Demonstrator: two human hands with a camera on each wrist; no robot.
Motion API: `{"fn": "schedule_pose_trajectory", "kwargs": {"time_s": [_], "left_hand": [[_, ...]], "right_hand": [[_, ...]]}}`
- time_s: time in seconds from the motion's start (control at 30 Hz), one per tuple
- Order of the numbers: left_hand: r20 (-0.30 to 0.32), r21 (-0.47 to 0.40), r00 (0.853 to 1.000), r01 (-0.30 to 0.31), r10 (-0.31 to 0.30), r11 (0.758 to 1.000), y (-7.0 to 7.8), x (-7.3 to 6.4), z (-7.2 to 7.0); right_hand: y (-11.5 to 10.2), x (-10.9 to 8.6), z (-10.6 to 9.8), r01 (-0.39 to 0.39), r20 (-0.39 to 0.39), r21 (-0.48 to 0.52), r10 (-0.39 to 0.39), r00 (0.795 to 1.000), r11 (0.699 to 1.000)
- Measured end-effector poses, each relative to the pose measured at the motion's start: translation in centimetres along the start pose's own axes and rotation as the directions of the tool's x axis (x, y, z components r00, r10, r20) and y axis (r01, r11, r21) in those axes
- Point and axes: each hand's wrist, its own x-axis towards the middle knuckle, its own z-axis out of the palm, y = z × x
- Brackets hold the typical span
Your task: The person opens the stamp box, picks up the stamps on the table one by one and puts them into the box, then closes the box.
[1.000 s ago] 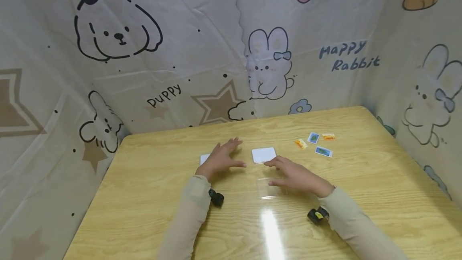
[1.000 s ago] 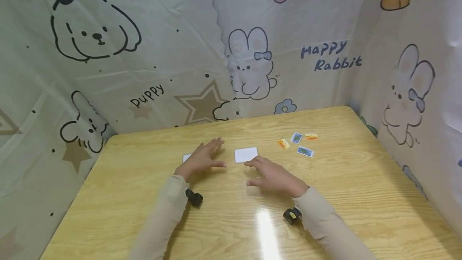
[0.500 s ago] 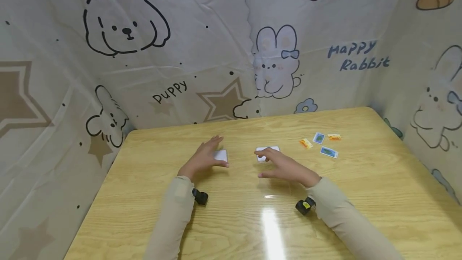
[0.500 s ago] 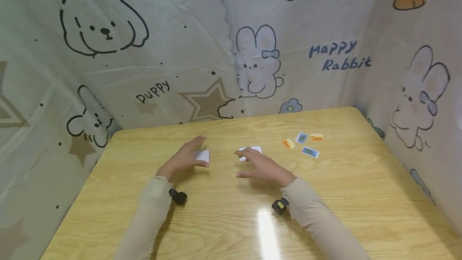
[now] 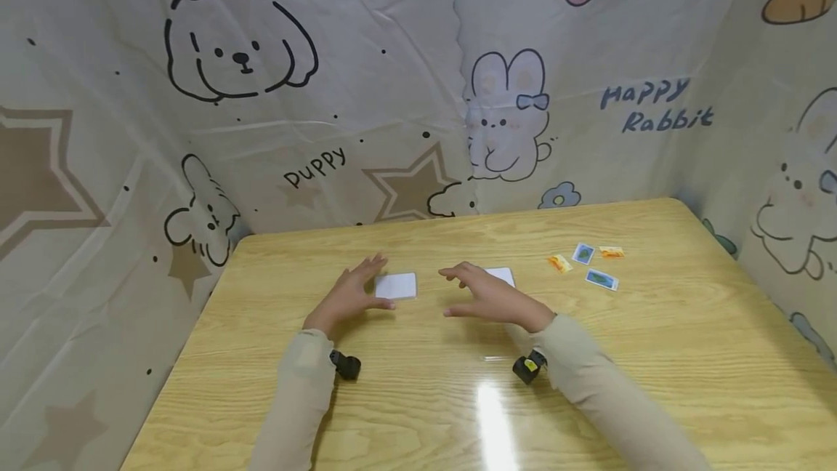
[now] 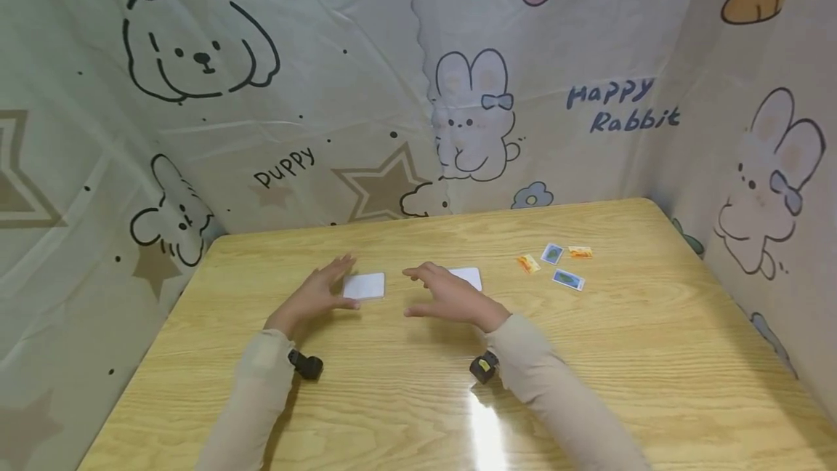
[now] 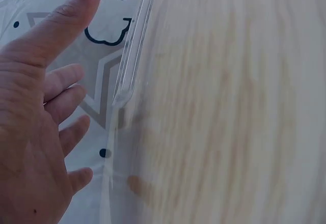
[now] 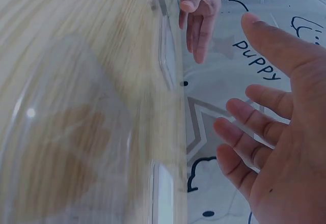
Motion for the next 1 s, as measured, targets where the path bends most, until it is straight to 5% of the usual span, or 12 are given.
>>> {"fn": "schedule_pose_trajectory", "kwargs": {"time_s": [0.6,1.0], "left_hand": [[0.025,-0.046,0.996,0.088,-0.087,0.995,-2.7,-0.4,0.5],[0.008,-0.035,0.998,0.058,-0.058,0.998,-3.1,-0.6,0.7]], "right_hand": [[-3.4,5.3,1.7,-0.026,0.048,-0.042,0.028,0.998,0.999],[-3.1,8.1,3.2,-0.155,0.106,-0.083,0.163,0.981,0.984]]}}
